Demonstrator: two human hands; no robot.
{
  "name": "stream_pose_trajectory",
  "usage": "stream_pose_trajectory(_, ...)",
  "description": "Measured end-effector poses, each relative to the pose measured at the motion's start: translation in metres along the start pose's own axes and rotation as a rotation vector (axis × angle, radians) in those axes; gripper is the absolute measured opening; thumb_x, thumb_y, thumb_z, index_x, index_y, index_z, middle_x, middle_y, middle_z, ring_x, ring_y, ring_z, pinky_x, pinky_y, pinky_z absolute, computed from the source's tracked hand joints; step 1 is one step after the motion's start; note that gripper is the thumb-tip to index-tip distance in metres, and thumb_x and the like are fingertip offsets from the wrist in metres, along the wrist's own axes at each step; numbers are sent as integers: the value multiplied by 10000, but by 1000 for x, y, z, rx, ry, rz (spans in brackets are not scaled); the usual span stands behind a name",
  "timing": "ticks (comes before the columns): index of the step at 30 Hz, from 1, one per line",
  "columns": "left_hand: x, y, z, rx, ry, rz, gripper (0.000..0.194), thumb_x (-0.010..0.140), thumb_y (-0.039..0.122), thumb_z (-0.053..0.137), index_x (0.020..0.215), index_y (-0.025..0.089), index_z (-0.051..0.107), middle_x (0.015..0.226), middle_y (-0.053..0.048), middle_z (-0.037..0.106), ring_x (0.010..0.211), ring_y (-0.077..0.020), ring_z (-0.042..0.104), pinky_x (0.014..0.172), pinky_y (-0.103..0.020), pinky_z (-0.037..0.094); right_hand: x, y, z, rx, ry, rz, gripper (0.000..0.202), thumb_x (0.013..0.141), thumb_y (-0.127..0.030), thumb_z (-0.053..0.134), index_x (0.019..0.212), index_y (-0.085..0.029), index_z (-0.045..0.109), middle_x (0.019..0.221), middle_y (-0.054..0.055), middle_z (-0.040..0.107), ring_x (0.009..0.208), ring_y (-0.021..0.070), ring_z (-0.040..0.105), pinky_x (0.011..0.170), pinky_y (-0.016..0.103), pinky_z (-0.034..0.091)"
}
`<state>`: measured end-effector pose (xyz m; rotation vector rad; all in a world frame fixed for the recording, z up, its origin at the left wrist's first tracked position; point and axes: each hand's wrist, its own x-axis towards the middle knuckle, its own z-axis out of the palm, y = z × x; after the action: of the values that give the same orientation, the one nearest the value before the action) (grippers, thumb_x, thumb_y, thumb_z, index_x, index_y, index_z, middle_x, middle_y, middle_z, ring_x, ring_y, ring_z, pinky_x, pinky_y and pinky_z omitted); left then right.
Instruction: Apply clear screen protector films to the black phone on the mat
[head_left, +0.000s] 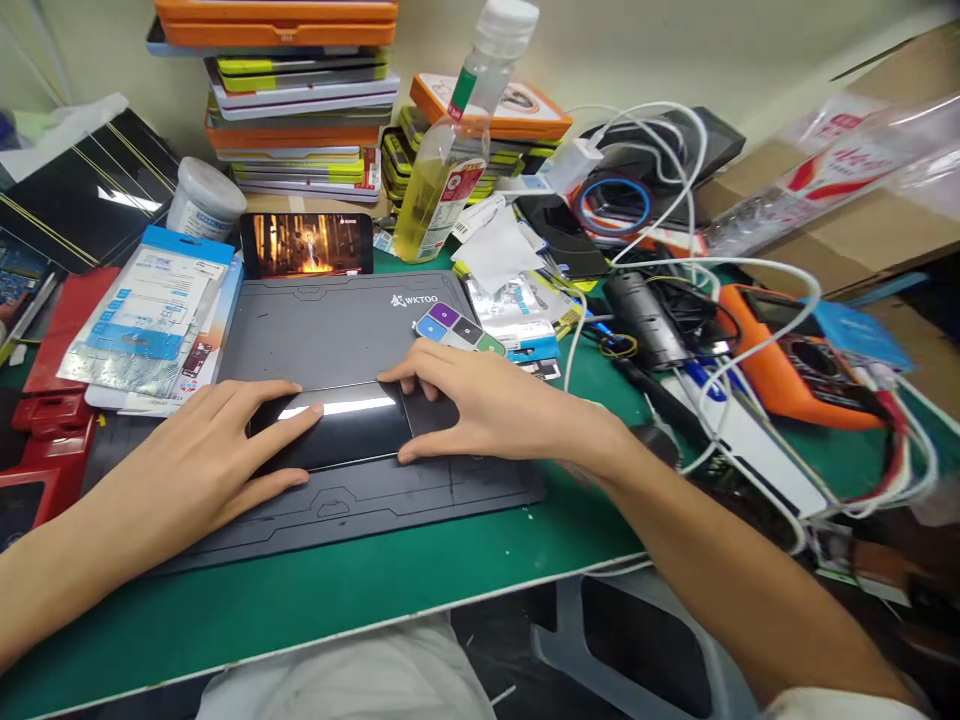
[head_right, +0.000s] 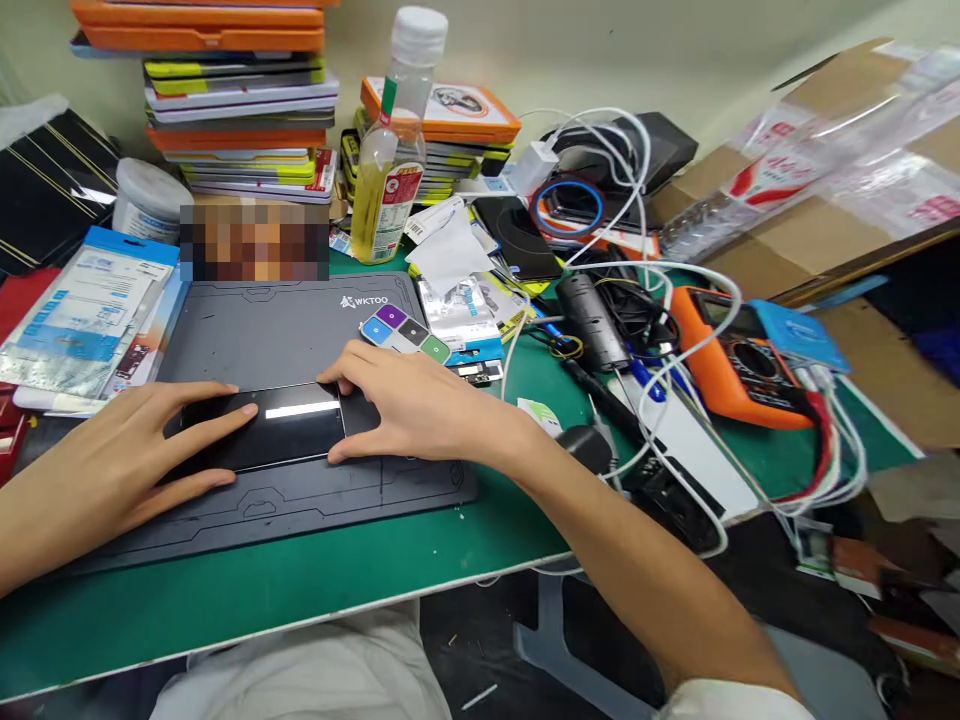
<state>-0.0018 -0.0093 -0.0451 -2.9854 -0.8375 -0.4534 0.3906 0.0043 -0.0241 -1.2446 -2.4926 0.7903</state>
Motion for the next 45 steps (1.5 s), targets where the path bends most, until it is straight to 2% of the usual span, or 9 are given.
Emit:
stream_pose_trajectory(4,-2,5,-5,30,-28,-9,629,1386,601,495,1951,334,570,1715,-204,772,1421,-426,818,1202,-617,721,-6,4,8,55,38,-7,754,973,-613,1166,1522,-211,841,1306,94,865,1041,304,824,879,415,641)
stream_pose_trajectory(10,-10,11,-4,-6,-70,-84,682,1398,583,448,2065,457,384,1802,-149,740,1456,-404,807,1271,-623,683,-16,5,14,78,90,-25,763,1008,-553,1149,1588,-181,819,1345,123,873,1117,328,851,1041,484,728)
stream_pose_trajectory(14,-10,11,-6,-31,-81,-118,666,1392,589,481,2048,487,424,1837,-121,727,1488,-387,807,1311,-600,672,-16,4,13,92,87,-31,771,1003,-559,1154,1591,-180,829,1334,122,874,1136,331,868,1074,476,738)
stream_pose_trajectory(18,-6,12,-10,-26,-79,-106,679,1383,597,499,2046,470,429,1789,-131,763,1439,-389,828,1256,-592,711,-14,3,13,131,102,-13,773,979,-567,1172,1582,-214,841,1333,115,880,1129,332,877,1060,474,748)
stream_pose_trajectory(24,-5,14,-12,-66,-73,-134,704,1366,585,549,2053,508,414,1763,-125,779,1427,-405,835,1241,-596,716,-15,0,12,153,94,34,733,968,-569,1180,1541,-255,849,1327,103,881,1103,327,871,1028,465,747)
stream_pose_trajectory(29,-6,16,-13,-35,-84,-124,689,1381,568,513,2053,450,421,1779,-144,758,1446,-400,816,1229,-583,699,-15,0,13,151,103,13,747,957,-526,1194,1547,-221,853,1299,101,882,1095,321,868,1025,452,746)
stream_pose_trajectory(35,-6,16,-14,-34,-107,-116,655,1381,560,522,2019,418,485,1786,-157,750,1444,-401,815,1205,-588,707,-18,2,13,147,102,6,722,985,-507,1173,1565,-238,836,1317,98,872,1096,320,859,1040,471,752)
stream_pose_trajectory(42,-2,12,-19,3,-124,-52,712,1384,560,509,2060,369,393,1775,-204,753,1493,-441,822,1235,-664,746,-19,4,13,117,96,-13,669,1030,-521,1121,1574,-259,832,1314,109,868,1106,335,855,1009,475,750)
stream_pose_trajectory(45,0,8,-22,-46,-128,-61,710,1385,616,499,2051,390,400,1762,-181,766,1522,-427,822,1292,-642,737,-20,5,13,113,93,-16,672,1032,-512,1119,1576,-244,829,1326,116,869,1102,334,854,1023,483,751)
